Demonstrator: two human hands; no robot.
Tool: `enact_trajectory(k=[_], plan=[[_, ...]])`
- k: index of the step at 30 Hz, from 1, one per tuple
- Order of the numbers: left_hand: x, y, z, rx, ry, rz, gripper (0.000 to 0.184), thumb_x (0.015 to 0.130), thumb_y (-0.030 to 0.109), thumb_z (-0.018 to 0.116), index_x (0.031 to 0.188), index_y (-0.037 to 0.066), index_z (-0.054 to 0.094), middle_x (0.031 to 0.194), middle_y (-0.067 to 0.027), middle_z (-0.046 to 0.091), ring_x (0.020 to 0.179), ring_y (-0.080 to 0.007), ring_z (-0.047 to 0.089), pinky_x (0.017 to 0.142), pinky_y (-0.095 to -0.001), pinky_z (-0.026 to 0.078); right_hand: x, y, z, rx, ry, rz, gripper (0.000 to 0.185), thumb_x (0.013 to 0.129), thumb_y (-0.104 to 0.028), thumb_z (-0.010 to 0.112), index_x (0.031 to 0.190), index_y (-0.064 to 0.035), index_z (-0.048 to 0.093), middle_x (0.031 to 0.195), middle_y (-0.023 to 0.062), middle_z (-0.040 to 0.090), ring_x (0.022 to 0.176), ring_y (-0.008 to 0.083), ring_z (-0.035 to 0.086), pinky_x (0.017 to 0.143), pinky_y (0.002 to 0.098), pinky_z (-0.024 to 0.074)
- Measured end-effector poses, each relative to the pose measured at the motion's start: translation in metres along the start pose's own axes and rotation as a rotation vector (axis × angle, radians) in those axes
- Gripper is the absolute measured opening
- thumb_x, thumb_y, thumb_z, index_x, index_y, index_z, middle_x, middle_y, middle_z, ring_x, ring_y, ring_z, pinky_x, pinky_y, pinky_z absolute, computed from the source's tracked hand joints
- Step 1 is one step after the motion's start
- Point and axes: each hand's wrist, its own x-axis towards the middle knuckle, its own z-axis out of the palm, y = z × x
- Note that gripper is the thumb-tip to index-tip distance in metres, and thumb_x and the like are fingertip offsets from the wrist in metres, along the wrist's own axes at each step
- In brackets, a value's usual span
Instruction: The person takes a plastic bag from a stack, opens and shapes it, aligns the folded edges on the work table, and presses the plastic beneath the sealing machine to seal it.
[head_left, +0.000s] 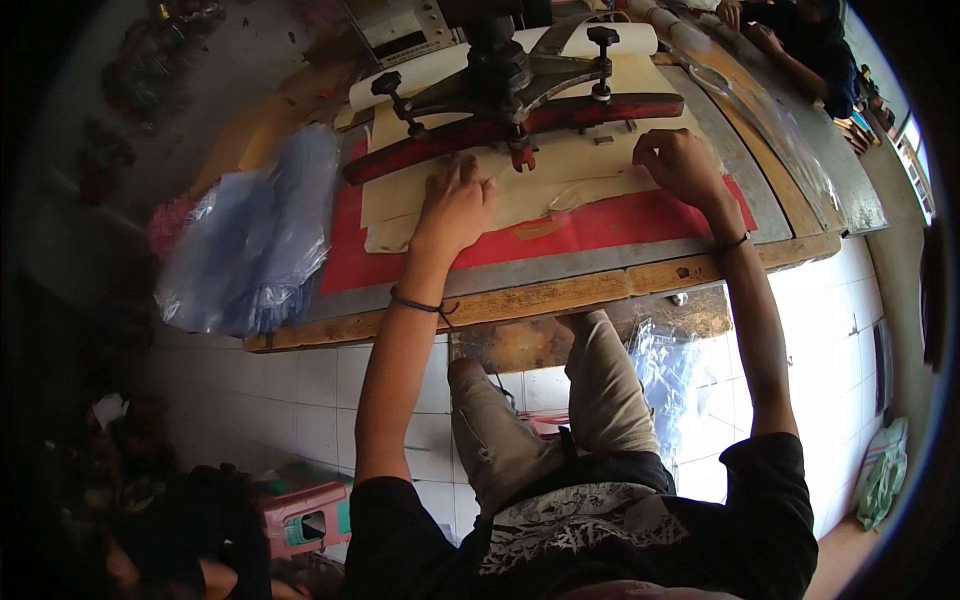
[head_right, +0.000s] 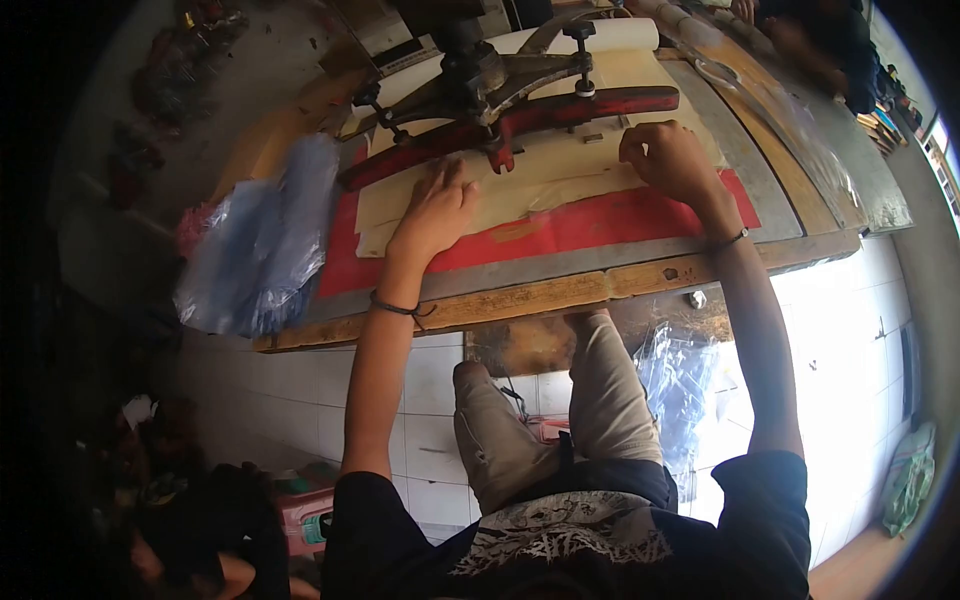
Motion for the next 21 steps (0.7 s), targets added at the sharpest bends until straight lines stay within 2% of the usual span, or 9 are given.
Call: enact_trajectory(k=[3, 7, 10, 13, 16, 21], plan=[[-0.001, 0.003, 0.002, -0.011, 0.012, -0.036, 0.055, 0.102, 0.034, 0.039, 0.139, -0.006, 0.044, 0.148, -0.0305, 0.038, 0.137, -0.0424, 0.039, 0.111, -0.0552, 0.031, -0.002, 0.006, 0.001, -0.013, -0.014, -0.023, 0.018, 0.087, -0.016, 0.057, 0.085, -0.0072, 0.072, 0.082, 0.0098, 0.073, 0.076, 0.0290, 0.070, 0.071, 0.0394, 0.0546], [-0.013, 0.002, -0.004, 0.020, 0.031, 0.027, 0.056, 0.103, 0.036, 0.038, 0.143, -0.003, 0.042, 0.151, -0.0283, 0.036, 0.141, -0.0429, 0.034, 0.116, -0.0553, 0.026, -0.005, 0.007, 0.000, -0.033, -0.036, -0.022, 0.016, 0.088, -0.014, 0.058, 0.087, -0.0054, 0.072, 0.089, 0.0129, 0.073, 0.080, 0.0300, 0.071, 0.073, 0.0395, 0.0547], [-0.052, 0.005, -0.008, -0.047, 0.063, -0.030, 0.055, 0.102, 0.038, 0.040, 0.144, 0.002, 0.044, 0.154, -0.0235, 0.034, 0.143, -0.0396, 0.032, 0.118, -0.0540, 0.024, -0.027, 0.001, 0.002, 0.042, 0.005, -0.046, 0.018, 0.091, -0.014, 0.057, 0.095, -0.0062, 0.073, 0.101, 0.0150, 0.072, 0.090, 0.0340, 0.068, 0.082, 0.0416, 0.0531], [-0.099, 0.018, -0.031, -0.020, 0.043, -0.043, 0.055, 0.103, 0.039, 0.042, 0.147, 0.007, 0.042, 0.156, -0.0165, 0.035, 0.145, -0.0334, 0.031, 0.120, -0.0475, 0.021, -0.073, -0.022, 0.004, 0.007, 0.269, -0.244, 0.018, 0.093, -0.012, 0.056, 0.099, -0.0038, 0.071, 0.109, 0.0130, 0.071, 0.102, 0.0329, 0.066, 0.092, 0.0411, 0.0500], [-0.114, 0.020, -0.034, -0.053, 0.107, -0.031, 0.053, 0.101, 0.038, 0.049, 0.144, 0.007, 0.046, 0.154, -0.0154, 0.039, 0.143, -0.0317, 0.035, 0.119, -0.0476, 0.022, -0.111, -0.042, -0.010, -0.034, 0.252, -0.158, 0.018, 0.093, -0.010, 0.056, 0.101, -0.0025, 0.071, 0.106, 0.0106, 0.072, 0.105, 0.0311, 0.065, 0.097, 0.0405, 0.0476], [-0.116, 0.029, -0.040, -0.143, 0.228, -0.056, 0.044, 0.097, 0.030, 0.058, 0.132, 0.005, 0.057, 0.144, -0.0159, 0.050, 0.136, -0.0338, 0.043, 0.116, -0.0480, 0.030, -0.138, -0.062, -0.005, -0.069, 0.341, 0.146, 0.018, 0.094, -0.014, 0.058, 0.100, -0.0067, 0.072, 0.107, 0.0056, 0.073, 0.107, 0.0257, 0.067, 0.094, 0.0396, 0.0465]])
